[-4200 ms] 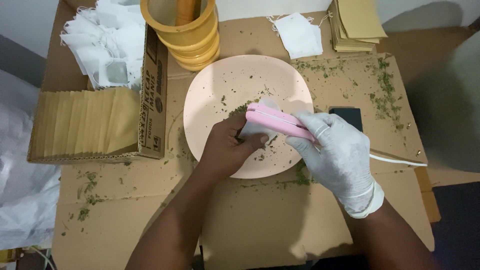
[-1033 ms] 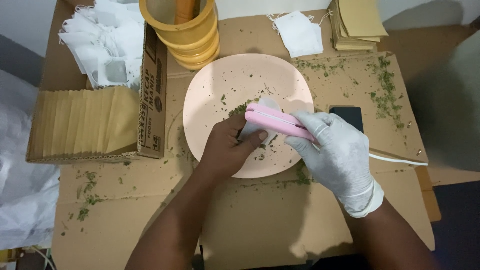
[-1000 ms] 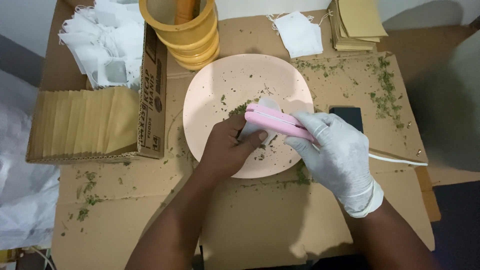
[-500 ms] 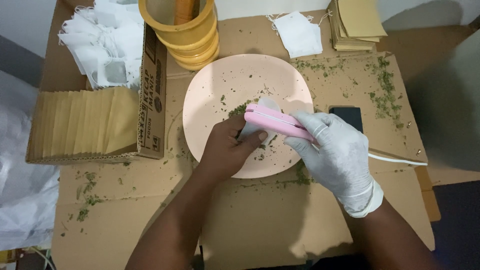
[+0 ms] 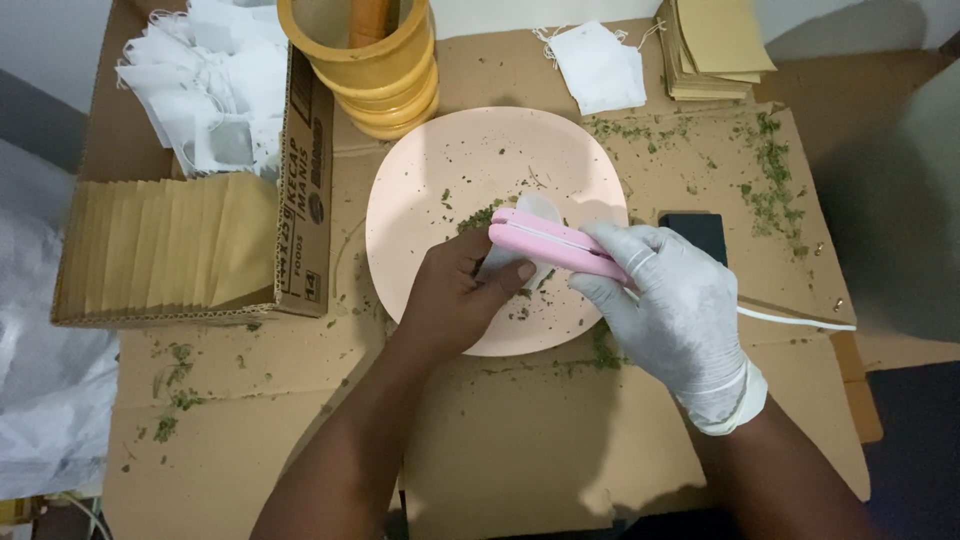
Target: Filling small filter bags with loose tea leaves and sealing them using a heat sealer.
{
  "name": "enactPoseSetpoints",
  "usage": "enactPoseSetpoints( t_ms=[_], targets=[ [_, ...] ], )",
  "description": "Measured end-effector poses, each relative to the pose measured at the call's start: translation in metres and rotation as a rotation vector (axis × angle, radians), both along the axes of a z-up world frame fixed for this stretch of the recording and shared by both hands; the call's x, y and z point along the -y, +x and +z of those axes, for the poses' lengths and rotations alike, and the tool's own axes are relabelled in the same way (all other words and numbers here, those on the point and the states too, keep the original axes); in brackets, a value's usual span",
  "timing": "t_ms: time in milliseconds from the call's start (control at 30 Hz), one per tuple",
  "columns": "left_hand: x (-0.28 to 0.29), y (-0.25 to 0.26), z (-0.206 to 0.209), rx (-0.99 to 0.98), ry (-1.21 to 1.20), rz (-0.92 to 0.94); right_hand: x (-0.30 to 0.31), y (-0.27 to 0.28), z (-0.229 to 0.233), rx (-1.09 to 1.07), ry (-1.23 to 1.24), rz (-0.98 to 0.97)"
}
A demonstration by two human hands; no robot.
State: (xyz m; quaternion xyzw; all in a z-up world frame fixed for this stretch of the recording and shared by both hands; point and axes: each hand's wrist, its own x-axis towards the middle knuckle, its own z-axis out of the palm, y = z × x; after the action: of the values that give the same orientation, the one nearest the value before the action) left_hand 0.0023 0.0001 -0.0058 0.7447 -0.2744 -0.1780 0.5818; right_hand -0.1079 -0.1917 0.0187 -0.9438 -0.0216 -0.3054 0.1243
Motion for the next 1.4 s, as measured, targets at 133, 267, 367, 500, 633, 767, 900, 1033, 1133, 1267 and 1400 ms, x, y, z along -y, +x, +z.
enactPoseSetpoints(
  t_ms=[133, 267, 367, 500, 633, 767, 900, 1033, 1133, 1267, 1400],
  targets=[
    [0.000, -0.001, 0.002, -0.030, -0.071, -0.020, -0.001, 0.000, 0.002, -0.034, 0.022, -0.017],
    [0.000, -0.002, 0.008, -0.083, -0.016, 0.029, 0.004, -0.002, 0.006, -0.048, 0.177, 0.039],
    [-0.001, -0.003, 0.011, -0.145, -0.006, 0.060, 0.010, 0.000, 0.018, -0.112, 0.223, 0.010],
    [-0.001, 0.001, 0.009, -0.073, -0.025, 0.037, 0.054, -0.007, 0.007, -0.032, 0.147, -0.062],
    [-0.002, 0.002, 0.009, -0.198, -0.087, 0.084, 0.093, -0.011, 0.013, -0.094, 0.017, -0.211],
    [-0.001, 0.004, -0.001, -0.228, -0.114, 0.145, 0.149, -0.017, -0.030, -0.218, -0.026, -0.425],
    [0.001, 0.003, -0.001, -0.347, -0.252, 0.163, 0.157, -0.012, -0.048, -0.324, -0.010, -0.518],
    [0.001, 0.002, 0.003, -0.364, -0.291, 0.150, 0.154, -0.006, -0.053, -0.338, -0.011, -0.523],
    [-0.001, 0.002, 0.008, -0.336, -0.207, 0.202, 0.152, -0.004, -0.052, -0.411, 0.014, -0.535],
    [-0.004, 0.005, 0.007, -0.216, -0.166, 0.222, 0.156, -0.004, -0.059, -0.398, -0.059, -0.528],
    [-0.007, 0.004, 0.018, -0.234, -0.128, 0.294, 0.148, -0.005, -0.044, -0.429, 0.066, -0.532]
  ],
)
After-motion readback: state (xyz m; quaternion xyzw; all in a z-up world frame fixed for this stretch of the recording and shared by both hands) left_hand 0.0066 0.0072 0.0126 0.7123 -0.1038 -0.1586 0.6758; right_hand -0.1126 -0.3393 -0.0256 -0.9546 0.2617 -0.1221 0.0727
